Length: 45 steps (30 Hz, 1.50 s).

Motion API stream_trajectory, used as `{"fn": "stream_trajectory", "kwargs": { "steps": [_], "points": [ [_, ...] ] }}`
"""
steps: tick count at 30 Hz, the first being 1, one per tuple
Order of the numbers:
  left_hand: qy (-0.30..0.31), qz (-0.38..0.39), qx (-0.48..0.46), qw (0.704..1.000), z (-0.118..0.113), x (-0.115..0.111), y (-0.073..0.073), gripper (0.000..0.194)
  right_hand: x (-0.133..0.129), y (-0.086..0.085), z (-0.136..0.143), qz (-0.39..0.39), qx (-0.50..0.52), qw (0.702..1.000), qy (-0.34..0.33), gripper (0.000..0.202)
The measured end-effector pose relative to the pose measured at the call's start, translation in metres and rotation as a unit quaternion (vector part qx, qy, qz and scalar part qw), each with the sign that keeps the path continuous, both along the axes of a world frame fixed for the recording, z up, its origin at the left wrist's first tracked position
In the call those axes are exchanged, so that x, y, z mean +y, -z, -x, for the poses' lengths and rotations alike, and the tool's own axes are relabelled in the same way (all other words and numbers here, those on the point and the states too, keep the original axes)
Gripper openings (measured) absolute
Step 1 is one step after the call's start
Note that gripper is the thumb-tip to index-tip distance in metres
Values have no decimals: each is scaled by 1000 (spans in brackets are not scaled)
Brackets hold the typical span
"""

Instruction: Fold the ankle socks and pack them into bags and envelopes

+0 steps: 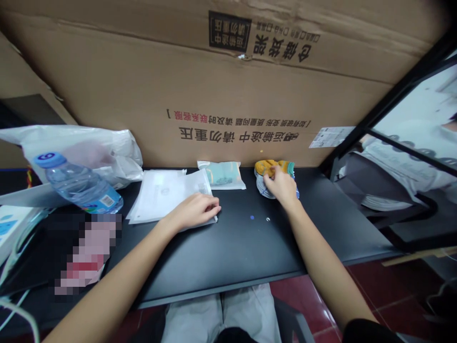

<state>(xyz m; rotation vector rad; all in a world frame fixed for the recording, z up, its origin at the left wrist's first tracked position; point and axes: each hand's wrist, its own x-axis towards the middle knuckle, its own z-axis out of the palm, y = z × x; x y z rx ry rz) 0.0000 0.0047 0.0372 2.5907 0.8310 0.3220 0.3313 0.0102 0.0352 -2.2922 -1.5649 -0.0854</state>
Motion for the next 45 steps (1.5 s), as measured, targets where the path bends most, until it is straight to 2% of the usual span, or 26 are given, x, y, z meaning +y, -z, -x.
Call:
{"fn": "stream_trajectory", "kwargs": {
  "steps": [4,8,11,14,16,19,21,23,24,26,29,30,34,38,39,40,41,43,45],
  "points": [
    [1,2,-2,1000,1,-1,0,30,0,-1,1,27,-22,999,13,59],
    [0,5,-12,1000,2,-1,1,31,7,11,-8,45,71,996,-18,70],
    [0,7,-17,1000,2,-1,1,32,14,23,-13,18,151,988,-24,73],
    [1,7,-21,1000,1,-1,0,33,20,28,-15,-55,208,977,-8,73],
    [1,9,-25,1000,1,-1,0,34,23,27,-14,-127,265,956,-22,72],
    [-1,7,-25,1000,1,-2,0,34,23,18,-8,-227,381,893,-71,71],
    [-5,1,-23,1000,2,-1,-1,33,18,10,1,-259,446,850,-104,66],
    [-12,0,-22,1000,3,0,-1,33,7,2,15,-255,485,823,-152,56],
    [-15,6,-22,1000,4,1,-1,34,0,-2,23,-238,495,815,-183,51],
    [-20,35,-27,999,7,4,-3,36,-14,-7,40,-157,493,819,-248,43],
    [-20,93,-48,994,14,10,-5,35,-32,-7,63,34,441,827,-346,39],
    [-22,109,-58,992,16,12,-6,34,-36,-5,69,85,424,822,-371,37],
    [-31,142,-93,985,20,16,-6,31,-45,-1,77,227,431,767,-418,32],
    [-35,110,-81,990,16,13,-5,33,-47,-9,70,321,445,714,-435,44],
    [-49,88,-79,992,14,12,-4,33,-46,-11,68,320,445,712,-439,45],
    [-68,62,-78,993,13,11,-4,33,-45,-13,67,300,443,722,-439,44],
    [-93,33,-78,992,12,10,-3,32,-44,-13,67,258,437,745,-433,42],
    [-144,-13,-81,986,11,10,-2,29,-41,-9,70,129,417,803,-406,38],
    [-168,-31,-77,982,10,10,0,30,-39,0,75,6,389,836,-386,30]
  ]
}}
